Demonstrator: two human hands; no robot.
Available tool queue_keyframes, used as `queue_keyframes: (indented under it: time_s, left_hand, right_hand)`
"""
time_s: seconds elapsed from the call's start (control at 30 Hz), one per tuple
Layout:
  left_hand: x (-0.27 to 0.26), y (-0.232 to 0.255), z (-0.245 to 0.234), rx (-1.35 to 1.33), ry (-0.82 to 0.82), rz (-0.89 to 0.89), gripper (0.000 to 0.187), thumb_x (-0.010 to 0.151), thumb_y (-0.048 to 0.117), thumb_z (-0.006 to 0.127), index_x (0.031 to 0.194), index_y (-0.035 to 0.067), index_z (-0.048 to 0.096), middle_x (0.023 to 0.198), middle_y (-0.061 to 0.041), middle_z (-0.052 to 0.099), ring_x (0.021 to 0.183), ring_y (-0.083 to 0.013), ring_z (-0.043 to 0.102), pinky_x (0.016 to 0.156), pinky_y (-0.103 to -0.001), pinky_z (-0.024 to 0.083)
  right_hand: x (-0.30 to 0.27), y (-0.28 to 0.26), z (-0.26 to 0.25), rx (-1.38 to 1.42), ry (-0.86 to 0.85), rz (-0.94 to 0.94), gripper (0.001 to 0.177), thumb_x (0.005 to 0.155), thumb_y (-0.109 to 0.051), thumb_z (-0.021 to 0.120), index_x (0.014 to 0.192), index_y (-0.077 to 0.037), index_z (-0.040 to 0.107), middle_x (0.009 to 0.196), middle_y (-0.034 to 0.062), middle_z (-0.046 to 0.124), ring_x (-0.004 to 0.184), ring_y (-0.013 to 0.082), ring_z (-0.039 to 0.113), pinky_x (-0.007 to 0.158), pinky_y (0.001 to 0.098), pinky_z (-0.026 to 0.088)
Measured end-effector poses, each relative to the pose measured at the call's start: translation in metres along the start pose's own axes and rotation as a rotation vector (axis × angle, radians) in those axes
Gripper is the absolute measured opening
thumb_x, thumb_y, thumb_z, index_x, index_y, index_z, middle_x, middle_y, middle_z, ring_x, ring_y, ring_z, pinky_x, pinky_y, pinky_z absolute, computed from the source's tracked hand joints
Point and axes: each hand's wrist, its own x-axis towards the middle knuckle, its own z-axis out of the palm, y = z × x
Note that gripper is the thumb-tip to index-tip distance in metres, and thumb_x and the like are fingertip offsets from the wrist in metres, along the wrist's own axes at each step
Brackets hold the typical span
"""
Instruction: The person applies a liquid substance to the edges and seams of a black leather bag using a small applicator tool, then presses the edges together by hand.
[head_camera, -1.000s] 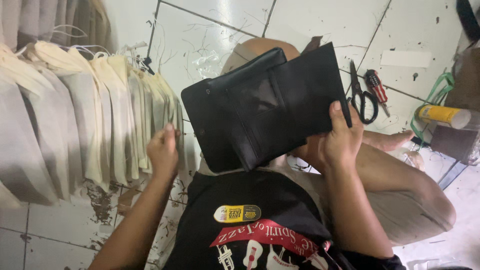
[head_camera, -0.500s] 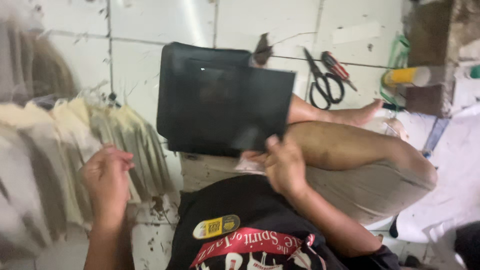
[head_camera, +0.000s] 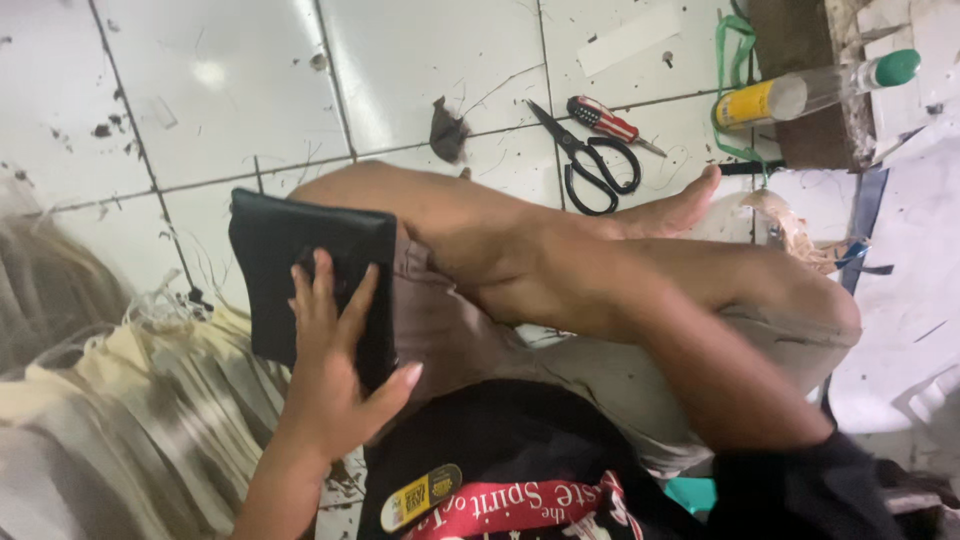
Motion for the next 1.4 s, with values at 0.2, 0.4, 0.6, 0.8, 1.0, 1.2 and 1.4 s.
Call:
queue_keyframes:
  time_s: [0.2,0.4,0.6,0.8,1.0,1.2,1.4]
  left_hand:
    - [-0.007,-0.017,-0.011,-0.108,-0.056,0.122,0.092,0.078,0.035,0.072,0.16,0.017,0.033,0.175,-0.021,-0.001,0.159,-0.0568,-0.012,0.124,-0.07,-0.001]
    - [-0.002,-0.029,-0.012,-0.136,-0.135,0.087,0.095,0.072,0.033,0.072,0.158,0.015,0.036,0.175,-0.023,-0.002,0.159,-0.0561,-0.016,0.122,-0.071,-0.006]
    - [0.004,-0.036,-0.012,-0.107,-0.122,0.068,0.095,0.067,0.038,0.076,0.154,0.013,0.046,0.175,-0.022,0.002,0.159,-0.0575,-0.014,0.124,-0.072,-0.006]
    - [0.012,-0.018,-0.019,-0.112,-0.101,0.067,0.079,0.082,0.043,0.07,0.153,0.017,0.048,0.173,-0.028,0.005,0.158,-0.0619,-0.008,0.121,-0.078,-0.004]
    - [0.015,-0.012,-0.013,-0.011,-0.08,0.101,0.088,0.073,0.042,0.079,0.153,0.023,0.048,0.171,-0.029,0.008,0.153,-0.0692,-0.001,0.115,-0.085,0.007]
    - [0.025,-0.011,-0.014,0.115,-0.023,0.226,0.082,0.072,0.036,0.072,0.151,0.028,0.051,0.169,-0.025,0.015,0.152,-0.0661,0.006,0.116,-0.084,0.009]
    - [0.031,-0.013,-0.022,0.029,-0.004,0.331,0.056,0.073,0.025,0.066,0.127,0.014,0.072,0.165,-0.02,0.025,0.152,-0.0591,0.01,0.118,-0.081,0.006]
  right_hand:
    - [0.13,-0.123,-0.124,0.564,0.991,-1.498,0.041,0.09,-0.017,0.051,0.126,-0.027,0.067,0.118,0.0063,0.07,0.101,0.0301,0.068,0.078,0.042,0.052]
    - [0.083,-0.158,-0.154,0.675,1.052,-1.788,0.019,0.087,-0.031,0.061,0.096,-0.023,0.075,0.107,0.0066,0.075,0.105,0.0309,0.067,0.081,0.0469,0.051]
    - [0.051,-0.141,-0.158,0.467,1.3,-1.72,0.038,0.091,-0.042,0.061,0.106,-0.009,0.049,0.091,0.0217,0.068,0.085,0.0467,0.067,0.065,0.0536,0.048]
    - [0.054,-0.18,-0.175,0.507,1.662,-1.972,0.025,0.084,-0.04,0.061,0.096,-0.019,0.068,0.101,0.0126,0.064,0.092,0.0417,0.064,0.065,0.0548,0.044]
    - [0.057,-0.115,-0.132,1.211,0.987,-1.999,0.013,0.091,-0.027,0.076,0.094,-0.019,0.067,0.09,0.003,0.072,0.085,0.0187,0.064,0.077,0.0349,0.046]
    - [0.038,-0.032,-0.023,1.485,0.585,-2.538,0.02,0.094,0.001,0.071,0.114,-0.001,0.073,0.097,0.012,0.076,0.085,0.0162,0.074,0.085,0.0284,0.067]
    - [0.007,-0.045,0.018,1.423,0.679,-2.593,0.013,0.095,-0.003,0.075,0.104,-0.001,0.066,0.086,0.01,0.074,0.073,0.0116,0.072,0.072,0.0216,0.063]
